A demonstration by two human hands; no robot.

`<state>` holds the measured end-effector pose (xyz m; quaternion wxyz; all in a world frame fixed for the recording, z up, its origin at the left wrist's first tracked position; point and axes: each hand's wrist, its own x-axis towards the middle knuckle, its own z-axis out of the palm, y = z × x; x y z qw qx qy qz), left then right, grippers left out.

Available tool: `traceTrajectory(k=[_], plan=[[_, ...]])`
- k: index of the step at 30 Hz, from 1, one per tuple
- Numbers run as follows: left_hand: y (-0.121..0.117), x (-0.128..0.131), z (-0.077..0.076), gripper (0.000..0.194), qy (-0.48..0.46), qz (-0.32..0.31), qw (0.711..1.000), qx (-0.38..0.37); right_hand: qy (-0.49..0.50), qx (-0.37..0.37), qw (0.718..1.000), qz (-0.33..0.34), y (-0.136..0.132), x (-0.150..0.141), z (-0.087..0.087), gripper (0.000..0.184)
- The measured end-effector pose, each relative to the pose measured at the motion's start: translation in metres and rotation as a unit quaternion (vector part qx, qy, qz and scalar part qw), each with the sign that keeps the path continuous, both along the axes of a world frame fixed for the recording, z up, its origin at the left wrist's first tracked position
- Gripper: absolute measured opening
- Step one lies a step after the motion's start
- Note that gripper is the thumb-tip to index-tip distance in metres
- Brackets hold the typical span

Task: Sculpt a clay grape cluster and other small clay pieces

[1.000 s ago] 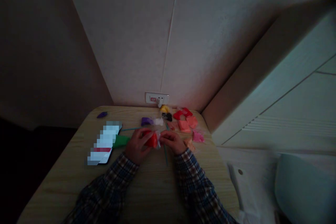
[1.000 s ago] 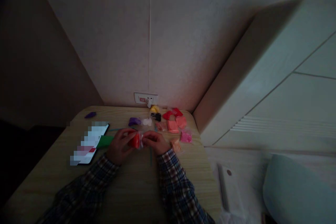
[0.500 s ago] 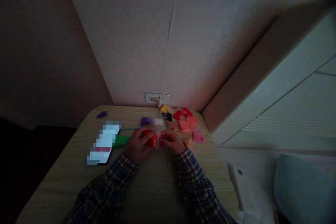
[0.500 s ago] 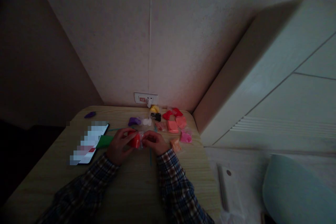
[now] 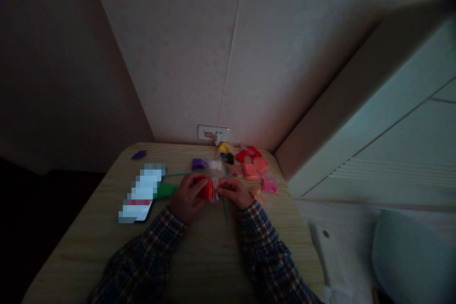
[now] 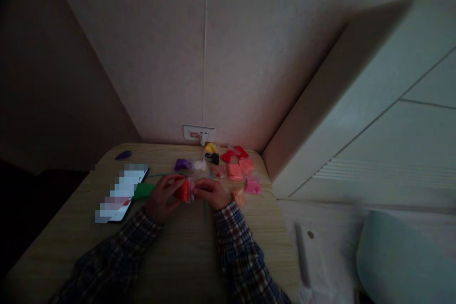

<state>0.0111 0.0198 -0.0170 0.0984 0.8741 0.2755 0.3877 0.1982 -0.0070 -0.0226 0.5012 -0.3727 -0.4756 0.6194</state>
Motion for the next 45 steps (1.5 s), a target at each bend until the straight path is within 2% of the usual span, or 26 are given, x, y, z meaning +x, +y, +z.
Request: traceTrajectory(k=[9, 19, 35, 45], plan=[[-0.0013, 0.0012, 0.0048, 0.048, -0.013, -0.012, 1.0, 0.005, 0.031, -0.009, 0.999, 0.001, -0.0006, -0.0013, -0.0047, 0.036], [-0.0004, 0.0, 0.0004, 0.049, -0.015, -0.009, 1.0, -0.005, 0.031, -0.022, 0.999, 0.0, -0.0007, -0.0011, -0.0014, 0.036], [-0.0011, 0.0012, 0.0051, 0.045, 0.002, 0.01, 1.0, 0.004, -0.026, 0.002, 1.0, -0.01, 0.001, 0.002, -0.0028, 0.035], [0.0003, 0.0008, 0.0008, 0.048, 0.004, 0.012, 1.0, 0.002, -0.054, 0.018, 0.998, -0.003, 0.0012, 0.0017, -0.003, 0.036]])
